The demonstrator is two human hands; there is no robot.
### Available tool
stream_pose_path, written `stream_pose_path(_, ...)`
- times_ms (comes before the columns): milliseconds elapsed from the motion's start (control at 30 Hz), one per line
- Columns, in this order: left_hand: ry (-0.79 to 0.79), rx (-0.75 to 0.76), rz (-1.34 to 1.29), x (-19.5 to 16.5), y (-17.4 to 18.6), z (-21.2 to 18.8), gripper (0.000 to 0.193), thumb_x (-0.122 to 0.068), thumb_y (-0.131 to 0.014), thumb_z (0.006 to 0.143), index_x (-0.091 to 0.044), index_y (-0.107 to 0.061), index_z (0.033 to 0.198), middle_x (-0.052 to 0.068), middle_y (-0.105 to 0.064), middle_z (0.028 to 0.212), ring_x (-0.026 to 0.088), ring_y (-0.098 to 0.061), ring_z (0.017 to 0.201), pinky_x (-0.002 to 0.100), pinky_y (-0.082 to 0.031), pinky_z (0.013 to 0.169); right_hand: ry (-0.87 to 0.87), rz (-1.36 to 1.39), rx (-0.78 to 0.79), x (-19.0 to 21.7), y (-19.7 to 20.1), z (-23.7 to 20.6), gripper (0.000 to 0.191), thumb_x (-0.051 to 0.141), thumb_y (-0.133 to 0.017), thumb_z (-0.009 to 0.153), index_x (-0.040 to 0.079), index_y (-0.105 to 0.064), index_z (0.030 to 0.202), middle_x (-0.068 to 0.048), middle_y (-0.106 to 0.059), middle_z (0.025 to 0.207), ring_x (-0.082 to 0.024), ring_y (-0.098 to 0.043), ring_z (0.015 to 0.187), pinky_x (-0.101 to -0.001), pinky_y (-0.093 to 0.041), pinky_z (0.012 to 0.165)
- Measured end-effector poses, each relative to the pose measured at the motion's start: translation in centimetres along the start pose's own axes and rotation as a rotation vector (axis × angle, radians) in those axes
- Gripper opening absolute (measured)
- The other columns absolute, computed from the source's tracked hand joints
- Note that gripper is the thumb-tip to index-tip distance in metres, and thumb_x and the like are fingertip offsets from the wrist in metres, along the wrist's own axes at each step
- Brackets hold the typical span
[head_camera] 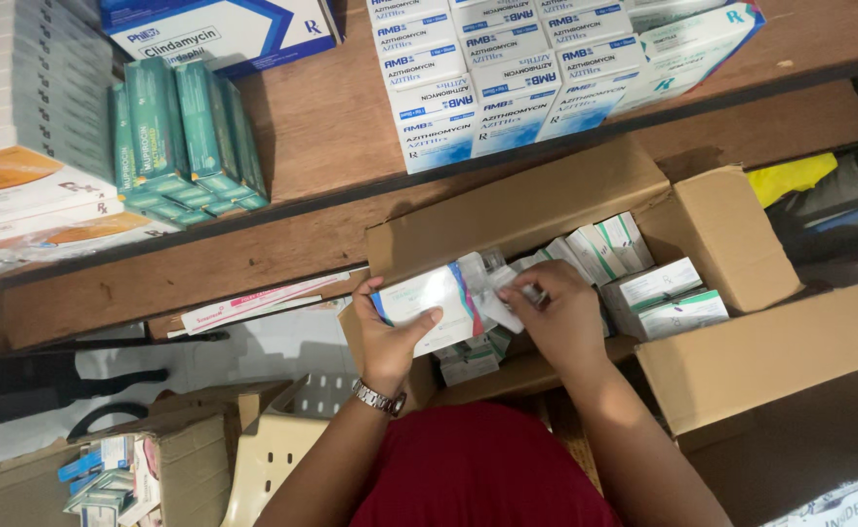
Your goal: The person repeatedly picks small medicine boxes from a cardboard box, opens them to check the contents, closes them, and places them on a shelf. The person handles multiple identical boxes one at a time and stacks them on the shelf.
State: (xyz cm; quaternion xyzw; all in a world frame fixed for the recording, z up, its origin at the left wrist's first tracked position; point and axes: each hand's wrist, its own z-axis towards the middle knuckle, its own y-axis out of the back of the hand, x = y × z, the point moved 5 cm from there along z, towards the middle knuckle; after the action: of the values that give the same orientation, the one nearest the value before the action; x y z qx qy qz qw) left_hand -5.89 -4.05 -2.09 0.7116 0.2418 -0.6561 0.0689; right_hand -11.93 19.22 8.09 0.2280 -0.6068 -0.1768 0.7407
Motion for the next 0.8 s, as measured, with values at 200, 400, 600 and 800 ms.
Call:
stream_pose_path(200, 0.068, -0.026, -0.071, 0.9, 0.2, 0.0, 0.082, 0.004, -0.087, 0.070, -0.008, -0.036, 0.133, 0.011, -0.060, 0.118, 0.020, -0.066, 0.106, 0.035, -0.060, 0.089, -0.037, -0.083, 0.074, 0.6, -0.6, -0.4, 0.026, 0.010, -0.076, 0.084, 0.009, -0.074, 0.110, -0.013, -0.072, 0.108, -0.028, -0.071, 0.075, -0.0344, -0.056, 0.062)
stream_pose_path(400, -0.010, 0.058, -0.019, 1.5, 0.2, 0.0, 0.078, 0.004, -0.089, 0.071, -0.007, -0.039, 0.130, 0.012, -0.061, 0.118, 0.020, -0.067, 0.108, 0.036, -0.062, 0.090, 0.018, -0.013, 0.081, -0.2, -0.7, -0.1, 0.036, -0.009, -0.061, 0.080, 0.009, -0.074, 0.108, -0.016, -0.069, 0.113, -0.032, -0.069, 0.100, -0.0393, -0.055, 0.080)
stream_pose_path(600, -0.057, 0.107, 0.004, 1.3, -0.6, -0.6, 0.078, 0.001, -0.090, 0.071, -0.006, -0.039, 0.130, 0.013, -0.060, 0.120, 0.020, -0.065, 0.110, 0.036, -0.061, 0.092, 0.178, -0.139, 0.130, 0.4, -1.5, 0.3, 0.044, -0.015, -0.054, 0.073, 0.005, -0.075, 0.107, -0.018, -0.070, 0.119, -0.039, -0.061, 0.116, -0.0444, -0.050, 0.099)
stream_pose_path(800, 0.015, 0.078, -0.054, 0.6, -0.9, -0.8, 0.079, 0.001, -0.090, 0.070, -0.006, -0.039, 0.130, 0.013, -0.060, 0.120, 0.020, -0.066, 0.110, 0.037, -0.061, 0.092, 0.171, -0.058, 0.165, 1.3, -1.8, 0.7, 0.024, -0.001, -0.072, 0.081, 0.002, -0.073, 0.105, -0.019, -0.069, 0.116, -0.038, -0.061, 0.112, -0.0449, -0.049, 0.096)
